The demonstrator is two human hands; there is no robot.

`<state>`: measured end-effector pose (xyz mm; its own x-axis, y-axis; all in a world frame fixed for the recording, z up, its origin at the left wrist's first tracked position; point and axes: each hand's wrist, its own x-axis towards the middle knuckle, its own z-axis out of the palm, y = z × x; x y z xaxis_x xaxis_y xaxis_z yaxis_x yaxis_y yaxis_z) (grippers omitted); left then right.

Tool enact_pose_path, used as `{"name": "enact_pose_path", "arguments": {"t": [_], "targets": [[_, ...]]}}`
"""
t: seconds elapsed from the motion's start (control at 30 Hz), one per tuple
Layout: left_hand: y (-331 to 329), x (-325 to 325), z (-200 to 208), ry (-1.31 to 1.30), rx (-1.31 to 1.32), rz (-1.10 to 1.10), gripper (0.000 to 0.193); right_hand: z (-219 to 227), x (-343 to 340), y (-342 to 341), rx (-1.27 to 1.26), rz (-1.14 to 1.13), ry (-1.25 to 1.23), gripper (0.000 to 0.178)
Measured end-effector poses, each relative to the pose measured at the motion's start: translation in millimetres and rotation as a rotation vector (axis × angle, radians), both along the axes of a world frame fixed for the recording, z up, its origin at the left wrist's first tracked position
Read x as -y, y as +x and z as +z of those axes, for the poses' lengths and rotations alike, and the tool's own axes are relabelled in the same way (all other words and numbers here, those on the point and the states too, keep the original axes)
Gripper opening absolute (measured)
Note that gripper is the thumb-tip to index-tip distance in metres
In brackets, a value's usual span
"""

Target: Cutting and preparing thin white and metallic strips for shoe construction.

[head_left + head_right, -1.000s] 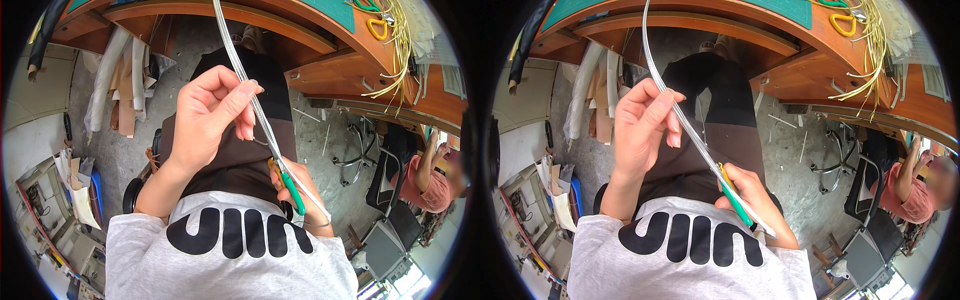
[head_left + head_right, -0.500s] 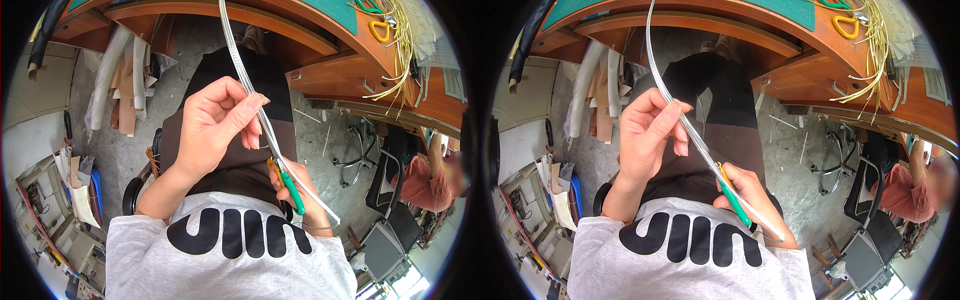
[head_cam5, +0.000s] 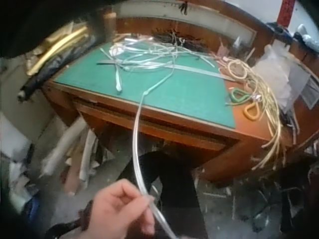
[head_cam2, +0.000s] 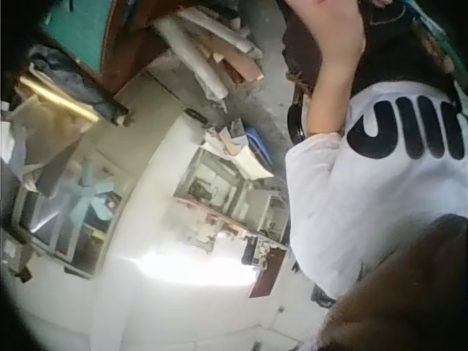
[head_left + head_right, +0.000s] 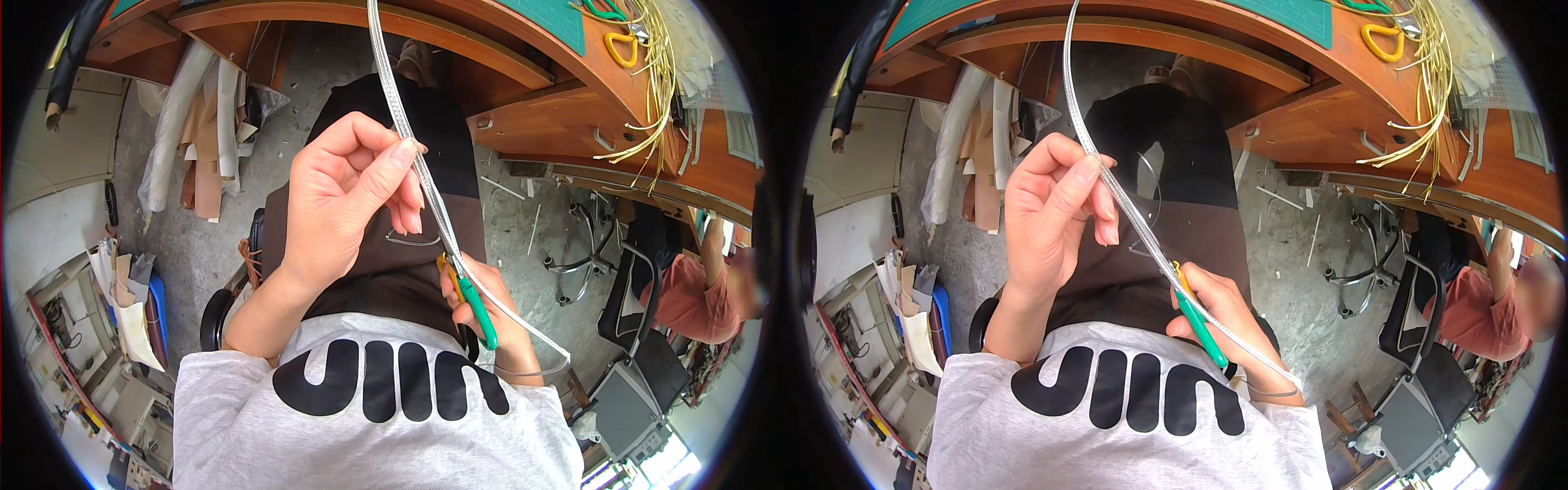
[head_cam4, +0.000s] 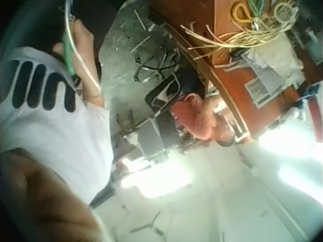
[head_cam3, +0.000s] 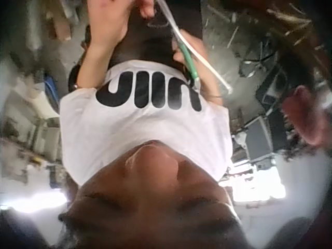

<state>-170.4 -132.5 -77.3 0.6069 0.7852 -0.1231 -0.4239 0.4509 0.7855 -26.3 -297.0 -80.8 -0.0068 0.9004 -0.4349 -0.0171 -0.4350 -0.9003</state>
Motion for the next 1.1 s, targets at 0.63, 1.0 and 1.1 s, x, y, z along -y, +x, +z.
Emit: {"name": "enact_pose_path", "arguments": {"t": [0.63, 1.0, 1.1], "targets": [[2, -6, 4, -0.076, 0.044, -0.007, 0.014, 0, 5, 4, 0.041, 0.012, 0.047, 0.046], [-1, -1, -1, -0.011, -0.013, 0.024, 0.012, -4, 2, -2, 0.016, 0.024, 0.092, 0.051], [-1, -1, -1, -0.001, -0.008, 0.031, 0.011, -3, 2, -1, 0.013, 0.026, 0.067, 0.051]]}}
